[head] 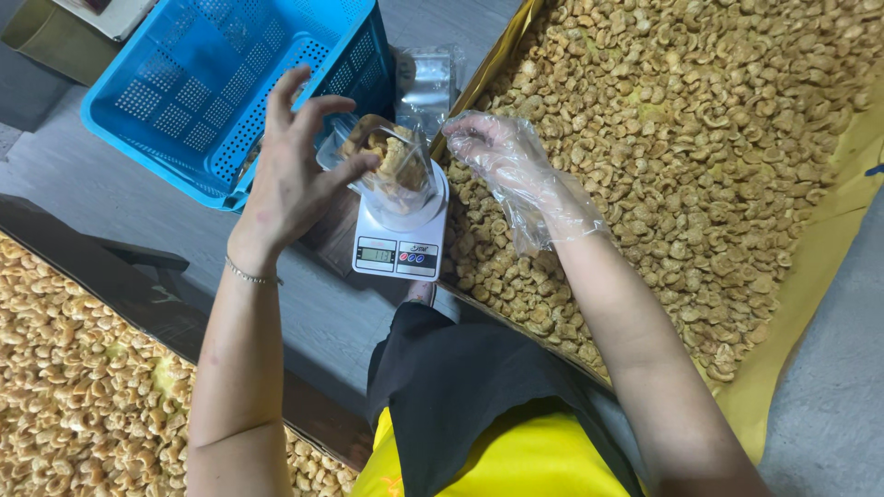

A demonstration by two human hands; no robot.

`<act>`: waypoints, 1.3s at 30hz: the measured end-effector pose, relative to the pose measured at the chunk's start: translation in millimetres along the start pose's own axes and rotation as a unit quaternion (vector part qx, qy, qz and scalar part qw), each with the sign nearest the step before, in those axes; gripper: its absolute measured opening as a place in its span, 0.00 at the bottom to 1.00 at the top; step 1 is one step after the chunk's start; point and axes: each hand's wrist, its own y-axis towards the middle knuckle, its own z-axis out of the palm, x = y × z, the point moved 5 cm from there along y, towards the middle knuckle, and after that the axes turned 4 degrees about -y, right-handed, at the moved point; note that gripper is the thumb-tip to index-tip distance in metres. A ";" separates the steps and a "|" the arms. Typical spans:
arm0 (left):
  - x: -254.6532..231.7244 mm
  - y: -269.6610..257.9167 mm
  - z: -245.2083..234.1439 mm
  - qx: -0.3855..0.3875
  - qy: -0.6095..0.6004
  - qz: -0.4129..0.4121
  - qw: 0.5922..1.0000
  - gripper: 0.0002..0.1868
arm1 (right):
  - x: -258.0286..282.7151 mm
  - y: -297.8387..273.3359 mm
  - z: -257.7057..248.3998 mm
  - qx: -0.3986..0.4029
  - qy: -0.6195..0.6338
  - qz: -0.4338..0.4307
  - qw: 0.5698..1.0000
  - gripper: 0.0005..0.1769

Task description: The person scoops fried snacks from a large yellow tray into clear plastic bags, weighs each bag on a digital scale, and places the sealed bags into a blue basket. The process is repeated continuously throughout the clip.

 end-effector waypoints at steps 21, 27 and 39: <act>28.4 157.0 96.9 0.037 -0.278 0.033 0.959 0.13 | -124.9 -42.1 -17.6 -0.070 0.438 0.103 0.890 0.23; -19.8 182.3 154.0 0.100 -0.460 0.082 0.878 0.14 | -95.5 -60.5 -33.8 -0.170 0.616 0.019 0.769 0.22; -135.8 183.4 136.4 0.108 -0.078 0.447 0.885 0.12 | -153.8 -50.9 -45.3 -0.163 0.761 -0.022 0.628 0.24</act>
